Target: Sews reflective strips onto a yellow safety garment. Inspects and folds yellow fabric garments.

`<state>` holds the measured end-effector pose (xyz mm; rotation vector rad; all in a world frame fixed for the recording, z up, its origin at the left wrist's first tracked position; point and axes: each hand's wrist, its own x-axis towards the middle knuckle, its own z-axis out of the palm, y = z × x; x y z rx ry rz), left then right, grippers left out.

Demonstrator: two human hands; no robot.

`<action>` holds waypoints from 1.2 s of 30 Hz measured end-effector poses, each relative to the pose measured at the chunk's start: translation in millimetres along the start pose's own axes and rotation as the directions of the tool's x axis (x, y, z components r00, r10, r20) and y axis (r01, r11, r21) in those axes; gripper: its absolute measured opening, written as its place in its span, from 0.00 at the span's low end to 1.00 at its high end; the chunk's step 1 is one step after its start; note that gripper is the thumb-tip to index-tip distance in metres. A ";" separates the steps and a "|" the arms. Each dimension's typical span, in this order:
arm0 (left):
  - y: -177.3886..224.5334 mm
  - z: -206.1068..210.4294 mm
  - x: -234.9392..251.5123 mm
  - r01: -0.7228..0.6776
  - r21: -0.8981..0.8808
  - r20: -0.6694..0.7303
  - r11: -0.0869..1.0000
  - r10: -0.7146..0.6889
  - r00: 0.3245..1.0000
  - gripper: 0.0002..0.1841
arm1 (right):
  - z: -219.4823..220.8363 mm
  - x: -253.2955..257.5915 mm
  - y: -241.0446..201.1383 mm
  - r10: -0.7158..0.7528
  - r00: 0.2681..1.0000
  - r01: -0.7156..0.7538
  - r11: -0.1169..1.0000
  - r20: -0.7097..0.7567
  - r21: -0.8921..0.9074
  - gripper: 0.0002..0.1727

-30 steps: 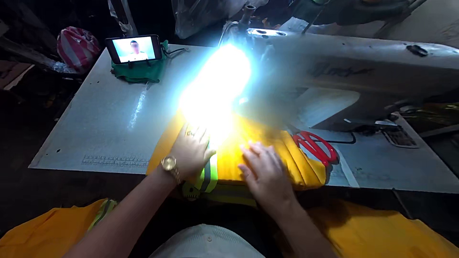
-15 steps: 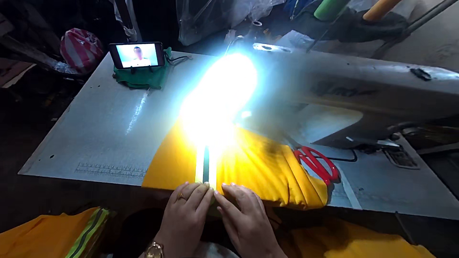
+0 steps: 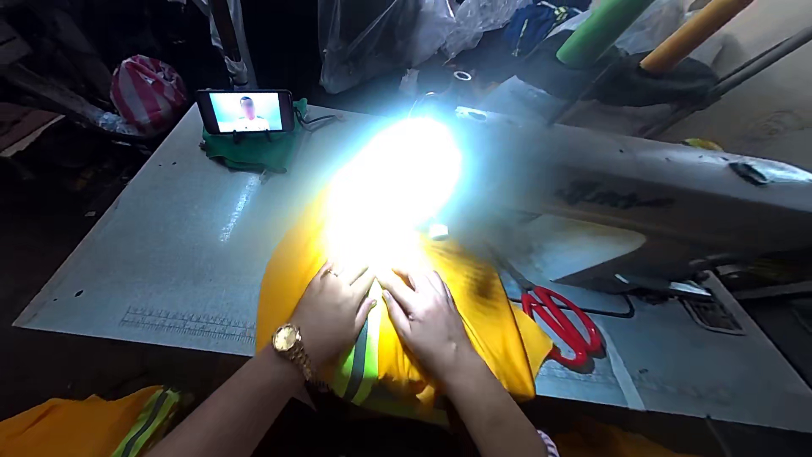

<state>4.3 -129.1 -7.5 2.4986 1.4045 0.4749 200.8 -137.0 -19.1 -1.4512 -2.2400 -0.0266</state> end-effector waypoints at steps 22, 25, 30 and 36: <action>-4.6 -11.5 7.9 -0.105 0.175 0.238 0.979 0.062 0.969 0.41 | -51.8 -64.9 33.2 0.106 0.991 -0.090 0.981 0.085 -0.172 0.33; 14.6 -0.9 -38.7 -0.128 0.146 0.075 0.981 0.118 0.990 0.32 | -43.5 -70.4 -4.8 -0.020 1.000 0.019 0.999 -0.010 -0.033 0.22; 25.2 20.2 -80.1 -0.046 0.066 -0.137 0.997 0.055 0.989 0.26 | -21.7 -89.0 -38.6 -0.068 0.998 0.070 0.992 -0.016 0.103 0.15; 24.3 19.0 -76.1 -0.030 0.061 -0.130 0.998 0.038 0.991 0.26 | -21.8 -98.9 -38.9 -0.070 0.997 0.073 0.993 -0.038 0.092 0.15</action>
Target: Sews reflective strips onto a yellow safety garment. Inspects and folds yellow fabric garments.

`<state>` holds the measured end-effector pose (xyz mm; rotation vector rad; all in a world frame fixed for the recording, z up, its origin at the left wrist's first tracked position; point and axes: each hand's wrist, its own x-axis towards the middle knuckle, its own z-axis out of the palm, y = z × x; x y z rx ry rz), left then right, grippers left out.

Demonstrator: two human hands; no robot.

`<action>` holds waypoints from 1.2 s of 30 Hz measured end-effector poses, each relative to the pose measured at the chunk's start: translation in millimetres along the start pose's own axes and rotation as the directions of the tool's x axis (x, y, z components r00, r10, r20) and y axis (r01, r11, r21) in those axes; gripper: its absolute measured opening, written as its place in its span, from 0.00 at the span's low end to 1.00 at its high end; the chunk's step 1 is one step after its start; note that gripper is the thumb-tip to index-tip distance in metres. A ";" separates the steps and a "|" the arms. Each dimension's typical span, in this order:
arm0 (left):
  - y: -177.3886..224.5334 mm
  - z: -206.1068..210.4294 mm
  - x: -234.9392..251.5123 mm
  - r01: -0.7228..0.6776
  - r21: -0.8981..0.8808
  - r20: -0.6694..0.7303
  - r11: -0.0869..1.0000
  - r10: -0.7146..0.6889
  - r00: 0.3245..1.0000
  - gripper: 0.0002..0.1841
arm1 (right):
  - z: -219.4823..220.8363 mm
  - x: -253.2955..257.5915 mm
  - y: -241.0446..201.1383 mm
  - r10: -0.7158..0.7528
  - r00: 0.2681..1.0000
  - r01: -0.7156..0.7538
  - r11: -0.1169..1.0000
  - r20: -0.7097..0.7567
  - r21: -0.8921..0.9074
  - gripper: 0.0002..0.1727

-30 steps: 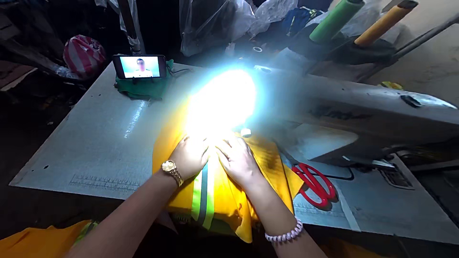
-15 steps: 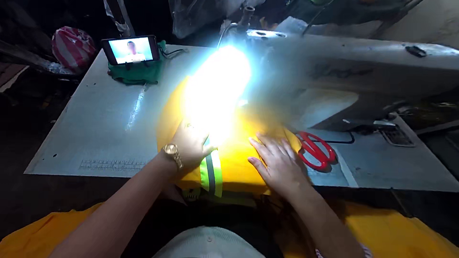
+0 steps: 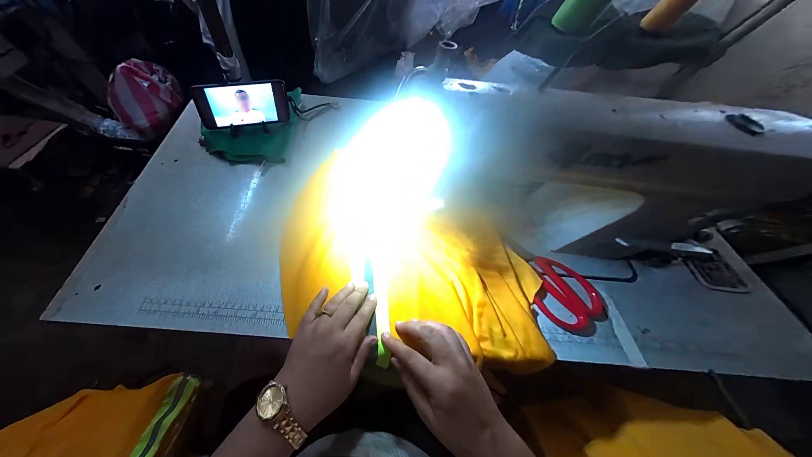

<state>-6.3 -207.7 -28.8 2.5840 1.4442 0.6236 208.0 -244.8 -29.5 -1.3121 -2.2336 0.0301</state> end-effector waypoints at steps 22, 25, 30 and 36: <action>-15.4 0.7 -4.8 -0.173 -0.148 -0.057 0.974 0.166 0.984 0.19 | -1.6 19.6 30.1 -0.006 0.999 0.001 0.986 0.031 0.164 0.16; -15.9 -0.4 -3.3 -0.185 -0.154 -0.047 0.971 0.179 0.983 0.19 | -1.6 21.8 25.4 -0.014 0.999 0.007 0.993 0.051 0.120 0.16; -18.8 -2.3 -3.6 -0.245 -0.059 -0.053 0.968 0.242 0.969 0.19 | 0.2 22.5 19.6 -0.022 0.999 0.020 0.998 0.039 0.051 0.16; -20.0 0.7 -6.6 -0.286 -0.017 -0.070 0.958 0.284 0.956 0.21 | 1.5 19.8 15.5 -0.007 1.000 0.007 1.000 0.024 0.005 0.16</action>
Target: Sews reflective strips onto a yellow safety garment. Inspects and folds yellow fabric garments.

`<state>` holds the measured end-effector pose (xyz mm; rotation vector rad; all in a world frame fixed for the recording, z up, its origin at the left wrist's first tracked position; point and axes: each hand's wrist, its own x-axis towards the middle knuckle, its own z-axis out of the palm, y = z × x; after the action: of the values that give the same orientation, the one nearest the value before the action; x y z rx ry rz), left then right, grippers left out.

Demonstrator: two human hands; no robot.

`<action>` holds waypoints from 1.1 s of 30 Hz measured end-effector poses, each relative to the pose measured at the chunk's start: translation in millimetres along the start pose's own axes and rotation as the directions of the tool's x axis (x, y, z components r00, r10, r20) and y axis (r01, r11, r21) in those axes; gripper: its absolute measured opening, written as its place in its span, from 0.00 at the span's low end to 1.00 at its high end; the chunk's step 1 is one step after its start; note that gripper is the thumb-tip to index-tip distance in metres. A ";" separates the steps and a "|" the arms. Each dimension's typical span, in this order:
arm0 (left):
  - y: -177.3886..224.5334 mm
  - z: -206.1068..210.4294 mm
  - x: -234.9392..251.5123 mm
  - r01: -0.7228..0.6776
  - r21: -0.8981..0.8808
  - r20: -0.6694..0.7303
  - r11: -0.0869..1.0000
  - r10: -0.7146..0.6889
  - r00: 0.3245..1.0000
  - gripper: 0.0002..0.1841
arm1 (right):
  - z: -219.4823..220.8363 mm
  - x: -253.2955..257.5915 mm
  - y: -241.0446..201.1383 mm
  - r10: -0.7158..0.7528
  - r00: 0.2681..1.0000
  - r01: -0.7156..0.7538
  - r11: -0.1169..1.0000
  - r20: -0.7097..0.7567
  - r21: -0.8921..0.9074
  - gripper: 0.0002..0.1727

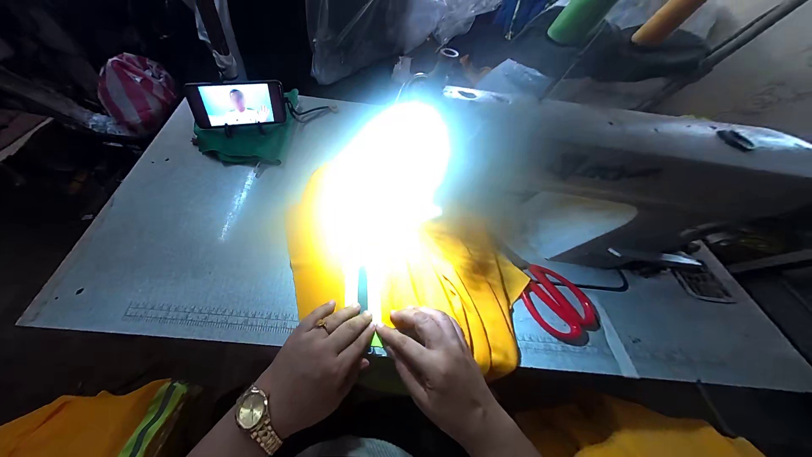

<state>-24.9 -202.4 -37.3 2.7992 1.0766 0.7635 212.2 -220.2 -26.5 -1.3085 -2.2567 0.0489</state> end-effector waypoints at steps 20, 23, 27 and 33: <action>-98.4 -10.3 123.4 0.158 -0.101 0.317 0.982 -0.118 0.941 0.24 | 4.7 120.4 43.7 0.114 0.986 -0.095 0.983 0.121 -0.156 0.20; -113.6 -7.5 140.1 0.205 -0.109 0.355 0.973 -0.154 0.922 0.23 | -1.1 116.8 43.1 0.133 0.979 -0.108 0.981 0.155 -0.163 0.23; -114.7 -2.2 141.2 0.234 -0.105 0.313 0.967 -0.191 0.930 0.23 | -26.6 80.3 53.7 0.132 0.991 -0.133 0.988 -0.020 -0.081 0.18; -114.0 2.1 138.0 0.258 -0.091 0.322 0.962 -0.217 0.921 0.23 | -123.7 44.6 92.1 0.169 0.961 -0.186 0.981 -0.220 -0.059 0.19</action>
<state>-6.5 -27.4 -4.3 2.5018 1.2236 0.3405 324.6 -162.6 72.6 -1.4801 -1.9740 -0.1141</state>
